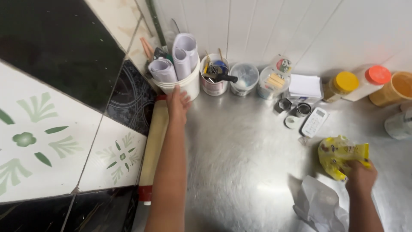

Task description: Organize bakery supplies including paper sheets, a toy doll, and a bag of flour into a plastic bin on a stainless steel work table.

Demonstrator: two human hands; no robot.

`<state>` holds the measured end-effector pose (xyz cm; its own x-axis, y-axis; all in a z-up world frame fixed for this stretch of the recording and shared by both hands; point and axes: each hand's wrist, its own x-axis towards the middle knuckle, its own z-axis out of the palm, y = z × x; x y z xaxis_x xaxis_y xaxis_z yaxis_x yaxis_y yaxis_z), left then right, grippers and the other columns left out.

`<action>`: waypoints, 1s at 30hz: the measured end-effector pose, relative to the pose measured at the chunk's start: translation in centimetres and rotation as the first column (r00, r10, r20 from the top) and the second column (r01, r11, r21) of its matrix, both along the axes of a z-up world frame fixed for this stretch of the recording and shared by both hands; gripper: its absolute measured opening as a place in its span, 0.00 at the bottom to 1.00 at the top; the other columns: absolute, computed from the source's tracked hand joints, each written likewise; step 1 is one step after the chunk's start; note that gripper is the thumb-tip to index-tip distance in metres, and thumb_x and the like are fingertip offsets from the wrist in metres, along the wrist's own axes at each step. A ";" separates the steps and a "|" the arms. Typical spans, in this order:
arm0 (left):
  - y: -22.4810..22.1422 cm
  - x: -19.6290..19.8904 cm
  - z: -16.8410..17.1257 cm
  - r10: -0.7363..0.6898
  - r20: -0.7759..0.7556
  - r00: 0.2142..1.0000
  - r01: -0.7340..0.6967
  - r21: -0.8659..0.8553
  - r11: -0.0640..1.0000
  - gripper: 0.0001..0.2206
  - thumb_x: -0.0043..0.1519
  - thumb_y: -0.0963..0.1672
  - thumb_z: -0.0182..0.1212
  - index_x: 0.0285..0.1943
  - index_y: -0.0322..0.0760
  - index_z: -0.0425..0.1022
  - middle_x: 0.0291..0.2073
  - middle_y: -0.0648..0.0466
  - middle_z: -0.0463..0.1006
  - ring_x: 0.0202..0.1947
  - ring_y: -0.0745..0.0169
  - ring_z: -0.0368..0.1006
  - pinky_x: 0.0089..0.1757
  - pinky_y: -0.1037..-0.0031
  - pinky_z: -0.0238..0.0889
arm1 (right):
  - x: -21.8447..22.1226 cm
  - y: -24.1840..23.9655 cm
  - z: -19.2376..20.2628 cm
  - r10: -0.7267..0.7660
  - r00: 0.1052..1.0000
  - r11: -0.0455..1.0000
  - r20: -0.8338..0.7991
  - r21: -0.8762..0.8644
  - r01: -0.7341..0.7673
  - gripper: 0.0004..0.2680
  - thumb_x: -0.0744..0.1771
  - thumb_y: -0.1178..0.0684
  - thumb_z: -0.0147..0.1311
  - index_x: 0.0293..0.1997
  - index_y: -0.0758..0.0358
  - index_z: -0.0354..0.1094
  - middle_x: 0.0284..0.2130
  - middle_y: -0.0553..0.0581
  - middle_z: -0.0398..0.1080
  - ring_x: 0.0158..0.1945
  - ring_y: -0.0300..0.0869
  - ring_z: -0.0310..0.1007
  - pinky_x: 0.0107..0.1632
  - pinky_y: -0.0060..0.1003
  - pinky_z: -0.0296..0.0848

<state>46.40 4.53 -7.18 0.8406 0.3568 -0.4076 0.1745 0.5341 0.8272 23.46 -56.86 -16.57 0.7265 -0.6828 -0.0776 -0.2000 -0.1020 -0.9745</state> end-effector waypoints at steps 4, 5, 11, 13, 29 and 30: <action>0.8 6.2 -0.6 0.079 -0.158 0.984 -0.079 0.001 0.997 0.24 0.58 0.52 0.63 0.56 0.37 0.60 0.34 0.53 0.76 0.30 0.61 0.76 0.33 0.71 0.71 | -2.2 0.0 5.2 -0.045 0.994 0.990 0.100 0.141 0.031 0.07 0.67 0.62 0.54 0.49 0.68 0.72 0.46 0.62 0.75 0.44 0.48 0.78 0.48 0.40 0.76; 0.9 7.4 -2.6 0.104 -0.187 0.977 -0.103 0.014 0.995 0.25 0.58 0.50 0.62 0.59 0.32 0.61 0.33 0.51 0.74 0.27 0.61 0.73 0.30 0.71 0.67 | -2.9 0.4 6.7 0.078 0.994 0.839 -0.078 -0.533 -0.107 0.08 0.63 0.64 0.58 0.45 0.67 0.75 0.43 0.63 0.75 0.44 0.50 0.78 0.48 0.40 0.77; -0.2 -0.8 -0.6 0.113 -0.060 0.992 -0.104 0.132 0.986 0.19 0.59 0.45 0.56 0.57 0.32 0.61 0.28 0.49 0.71 0.17 0.63 0.65 0.20 0.72 0.56 | -4.9 1.4 12.9 0.316 0.948 0.362 -0.042 -0.918 -0.162 0.06 0.63 0.60 0.67 0.37 0.69 0.73 0.45 0.63 0.75 0.49 0.50 0.77 0.56 0.41 0.75; 0.0 -5.9 -1.0 0.064 0.009 0.998 -0.064 0.217 0.974 0.15 0.61 0.44 0.53 0.54 0.38 0.58 0.26 0.52 0.72 0.15 0.64 0.65 0.19 0.72 0.56 | -4.9 0.2 12.5 0.406 0.912 0.418 0.051 -0.898 -0.136 0.08 0.65 0.57 0.68 0.40 0.67 0.71 0.47 0.62 0.74 0.53 0.46 0.77 0.60 0.40 0.74; 0.2 -39.0 5.1 -0.228 -0.276 0.934 0.356 0.664 0.658 0.25 0.55 0.45 0.65 0.63 0.35 0.69 0.49 0.44 0.81 0.49 0.50 0.79 0.47 0.67 0.69 | -6.9 -7.1 5.3 0.502 0.674 0.640 0.542 0.291 -0.711 0.12 0.78 0.56 0.49 0.69 0.71 0.58 0.62 0.61 0.66 0.64 0.43 0.70 0.68 0.32 0.72; 0.4 -39.7 5.5 -0.294 -0.271 0.917 0.399 0.614 0.681 0.23 0.57 0.45 0.63 0.63 0.35 0.71 0.47 0.46 0.83 0.48 0.52 0.81 0.46 0.69 0.70 | -7.0 -6.5 5.3 0.552 0.661 0.664 0.508 0.211 -0.717 0.11 0.78 0.54 0.48 0.68 0.71 0.59 0.62 0.60 0.66 0.65 0.43 0.71 0.68 0.33 0.72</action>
<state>6.71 4.95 -1.72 0.9116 0.2695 -0.3104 0.3763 -0.2430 0.8941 16.41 -63.35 -11.23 0.9871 -0.0133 0.1598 0.1559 0.3123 -0.9371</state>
